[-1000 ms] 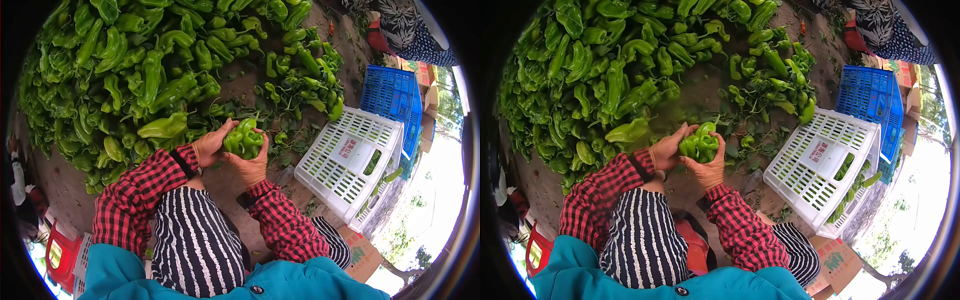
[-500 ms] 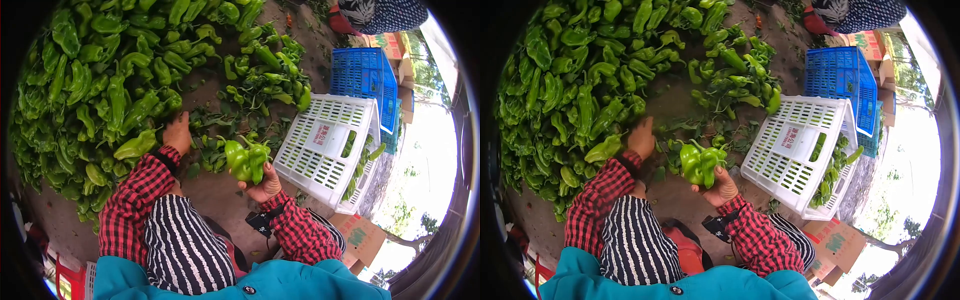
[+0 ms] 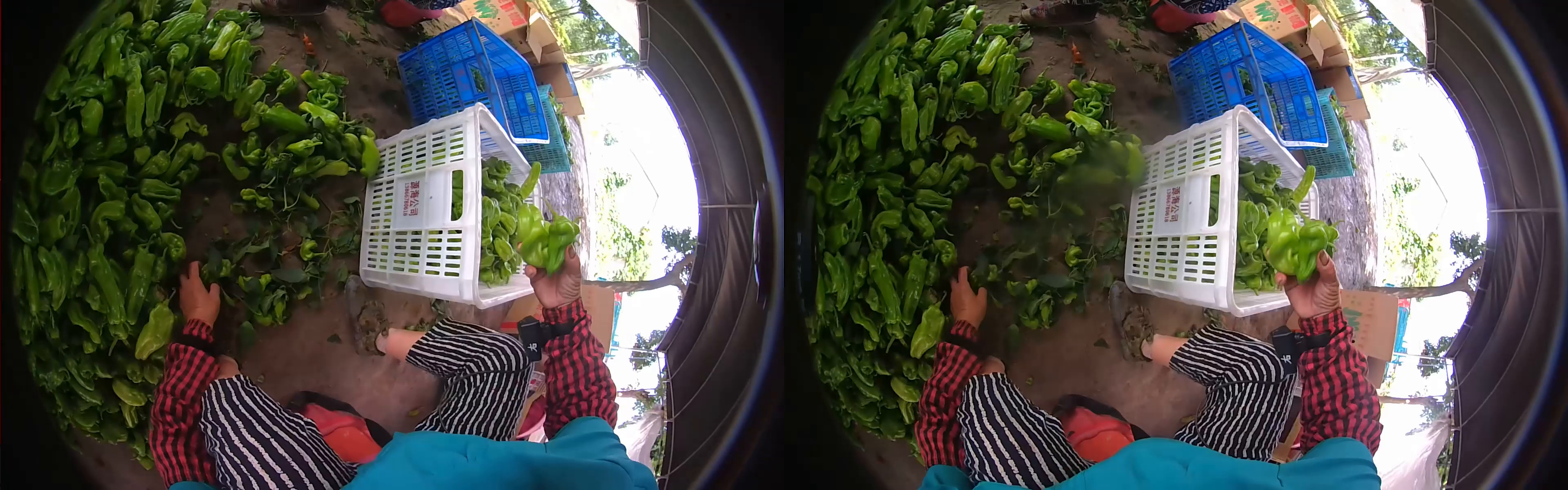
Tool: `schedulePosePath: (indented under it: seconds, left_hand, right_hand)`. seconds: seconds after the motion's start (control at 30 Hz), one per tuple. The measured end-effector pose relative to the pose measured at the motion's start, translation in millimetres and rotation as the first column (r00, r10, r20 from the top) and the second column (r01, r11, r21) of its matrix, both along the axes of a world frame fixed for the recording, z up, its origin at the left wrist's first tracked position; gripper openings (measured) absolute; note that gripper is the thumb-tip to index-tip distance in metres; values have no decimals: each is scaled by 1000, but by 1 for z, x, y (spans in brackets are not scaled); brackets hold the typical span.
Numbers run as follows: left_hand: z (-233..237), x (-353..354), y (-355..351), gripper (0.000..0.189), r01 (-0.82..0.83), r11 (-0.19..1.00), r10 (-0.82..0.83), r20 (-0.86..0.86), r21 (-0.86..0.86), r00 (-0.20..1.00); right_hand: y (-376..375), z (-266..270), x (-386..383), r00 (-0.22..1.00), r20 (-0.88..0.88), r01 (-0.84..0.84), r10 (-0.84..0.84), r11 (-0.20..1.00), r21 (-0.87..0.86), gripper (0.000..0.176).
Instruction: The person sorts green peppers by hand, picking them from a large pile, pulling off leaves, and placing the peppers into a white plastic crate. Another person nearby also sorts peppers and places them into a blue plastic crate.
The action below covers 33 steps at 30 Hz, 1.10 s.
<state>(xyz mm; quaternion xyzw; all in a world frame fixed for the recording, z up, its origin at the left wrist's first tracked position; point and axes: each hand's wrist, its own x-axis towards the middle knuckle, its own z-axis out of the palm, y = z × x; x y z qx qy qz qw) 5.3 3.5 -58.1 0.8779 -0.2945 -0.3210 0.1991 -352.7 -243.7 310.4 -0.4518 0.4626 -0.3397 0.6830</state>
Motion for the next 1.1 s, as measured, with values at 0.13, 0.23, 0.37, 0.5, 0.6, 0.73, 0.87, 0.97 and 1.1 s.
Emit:
schedulePosePath:
  seconds: [0.13,0.23,0.37,0.5,0.6,0.73,0.87,0.97,1.1]
  left_hand:
    - [5,-2,6,49,-62,971,76,55,-229,996]
    - [0,-1,9,49,-37,933,44,13,-358,999]
    - [17,-3,7,40,-205,860,153,-147,-468,977]
    - [-11,5,16,32,-443,677,162,-468,-588,869]
    - [25,17,23,33,-723,661,256,-847,-198,466]
    - [30,24,34,35,-865,430,-91,-966,-258,243]
    - [54,34,45,40,-948,311,-285,-958,-65,-28]
    - [60,34,53,40,-960,271,-320,-947,-69,-23]
    - [68,31,61,39,-974,222,-284,-959,-50,-16]
  right_hand:
    - [-57,3,-56,955,3,297,-298,952,-71,35]
    - [-104,-18,-62,861,28,508,-508,857,-84,36]
    - [-150,-41,-58,957,-109,284,-268,943,172,39]
    - [-109,-44,5,909,-346,163,-231,963,-216,29]
    - [-14,-59,109,948,-300,-221,104,895,-387,27]
    - [89,-167,166,699,-411,-554,585,807,208,17]
    - [174,-330,151,-125,-183,-870,975,-19,492,46]
    - [185,-382,153,7,-202,-844,979,114,524,58]
    - [111,-374,180,301,-526,-789,795,518,330,75]
